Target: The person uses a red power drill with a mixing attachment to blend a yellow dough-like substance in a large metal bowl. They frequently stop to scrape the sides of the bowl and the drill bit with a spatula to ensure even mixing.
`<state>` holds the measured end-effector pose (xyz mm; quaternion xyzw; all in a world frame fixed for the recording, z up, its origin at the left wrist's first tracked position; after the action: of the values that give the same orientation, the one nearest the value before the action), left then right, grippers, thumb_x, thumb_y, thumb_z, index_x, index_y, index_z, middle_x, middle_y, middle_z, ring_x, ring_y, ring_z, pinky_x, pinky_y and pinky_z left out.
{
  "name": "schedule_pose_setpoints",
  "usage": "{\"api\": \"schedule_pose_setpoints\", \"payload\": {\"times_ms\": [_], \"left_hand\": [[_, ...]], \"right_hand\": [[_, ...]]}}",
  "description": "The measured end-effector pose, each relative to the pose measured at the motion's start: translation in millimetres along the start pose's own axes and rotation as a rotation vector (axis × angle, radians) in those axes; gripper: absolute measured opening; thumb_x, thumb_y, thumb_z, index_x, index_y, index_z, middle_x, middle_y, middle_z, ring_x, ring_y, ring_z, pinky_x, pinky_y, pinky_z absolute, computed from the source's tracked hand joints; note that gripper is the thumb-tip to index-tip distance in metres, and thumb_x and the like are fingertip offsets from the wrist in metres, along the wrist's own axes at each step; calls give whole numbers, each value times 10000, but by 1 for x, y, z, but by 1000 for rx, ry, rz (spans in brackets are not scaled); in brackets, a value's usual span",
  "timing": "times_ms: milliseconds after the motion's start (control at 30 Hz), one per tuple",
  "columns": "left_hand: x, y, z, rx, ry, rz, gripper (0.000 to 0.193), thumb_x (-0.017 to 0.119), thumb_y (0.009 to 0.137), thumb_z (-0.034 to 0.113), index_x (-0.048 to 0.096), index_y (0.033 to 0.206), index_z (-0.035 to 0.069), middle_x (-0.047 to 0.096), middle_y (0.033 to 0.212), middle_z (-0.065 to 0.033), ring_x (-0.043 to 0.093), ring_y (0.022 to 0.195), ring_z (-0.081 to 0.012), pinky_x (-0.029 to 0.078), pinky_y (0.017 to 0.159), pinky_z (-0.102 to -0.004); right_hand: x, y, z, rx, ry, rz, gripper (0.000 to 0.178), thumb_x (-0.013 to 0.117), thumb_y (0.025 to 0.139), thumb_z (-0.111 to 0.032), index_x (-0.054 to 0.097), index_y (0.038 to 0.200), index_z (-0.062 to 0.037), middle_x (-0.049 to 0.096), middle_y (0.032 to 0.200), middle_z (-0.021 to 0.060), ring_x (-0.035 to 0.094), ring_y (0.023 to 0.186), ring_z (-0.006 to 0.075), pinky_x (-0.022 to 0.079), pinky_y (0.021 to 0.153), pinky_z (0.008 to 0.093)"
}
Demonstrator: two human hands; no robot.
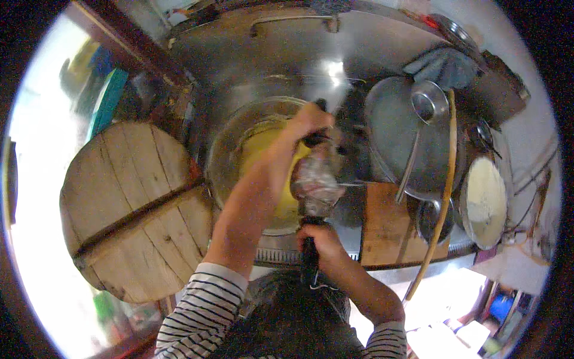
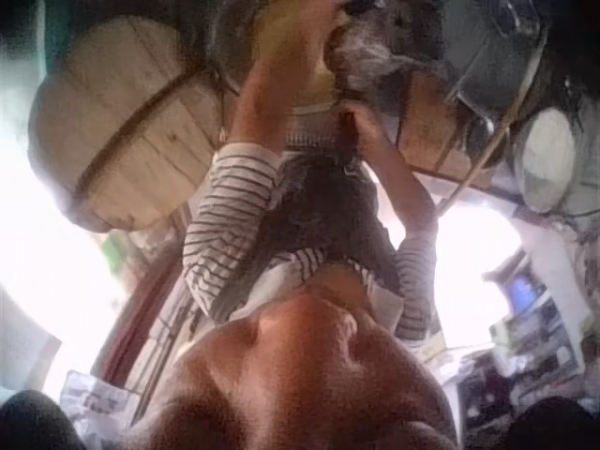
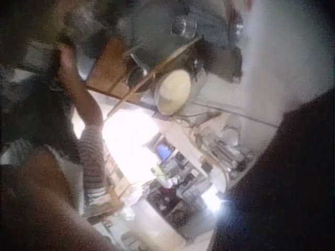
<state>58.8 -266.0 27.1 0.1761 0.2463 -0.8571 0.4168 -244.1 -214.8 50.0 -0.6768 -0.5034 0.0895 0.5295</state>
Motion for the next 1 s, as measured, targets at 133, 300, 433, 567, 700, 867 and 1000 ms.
{"api": "schedule_pose_setpoints", "payload": {"times_ms": [133,300,433,567,700,867,1000], "left_hand": [[54,6,10,10,166,-43,334,662,608,270,635,722,-43,624,813,-231,611,772,-365,495,689,-371],[50,-15,-39,30,-583,-129,267,681,694,218,580,756,-21,626,709,-142,638,748,-237,502,666,-362],[11,-87,-32,-149,-989,-327,188,652,766,211,546,709,68,570,642,-68,537,579,-154,435,544,-303],[-31,-185,-64,-65,-1408,125,106,549,794,117,455,746,122,345,521,31,365,454,-114,354,496,-278],[-88,-288,-97,380,-1704,503,145,494,753,42,384,709,125,329,513,44,301,387,-83,305,435,-246],[-120,-348,-60,502,-1904,618,137,481,745,29,378,716,115,326,506,37,308,379,-73,294,414,-241],[-130,-362,-71,305,-1655,807,142,493,742,43,384,737,133,305,515,40,285,391,-80,290,419,-259]], "right_hand": [[-10,22,13,84,351,-254,210,521,619,-27,503,828,-34,493,672,65,447,567,157,380,509,280],[-16,68,42,100,241,-435,210,534,619,-13,503,827,-25,505,689,79,461,573,175,379,513,287],[-51,120,63,-144,-374,-517,198,578,731,-149,582,898,-42,548,691,87,508,594,192,404,537,286],[-66,100,18,-499,-1120,-89,488,621,767,-376,554,1167,-103,623,822,144,611,765,287,482,644,380],[23,-5,-48,-556,-1725,-41,506,679,671,-325,579,1075,-38,620,896,248,613,860,368,498,712,446],[66,-72,-59,-576,-1867,-184,409,677,620,-227,592,947,3,617,788,254,614,781,396,496,692,471],[83,-60,-50,-611,-1719,-332,374,642,658,-250,601,964,-39,629,800,222,609,785,401,493,697,464]]}}
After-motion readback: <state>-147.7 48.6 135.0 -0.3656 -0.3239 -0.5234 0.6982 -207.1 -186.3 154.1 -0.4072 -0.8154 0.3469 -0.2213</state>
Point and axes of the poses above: each hand's wrist, its own y-axis towards the middle knuckle, its own x-axis out of the palm, z = x × y, the point moved 8 cm from there along y, towards the middle knuckle
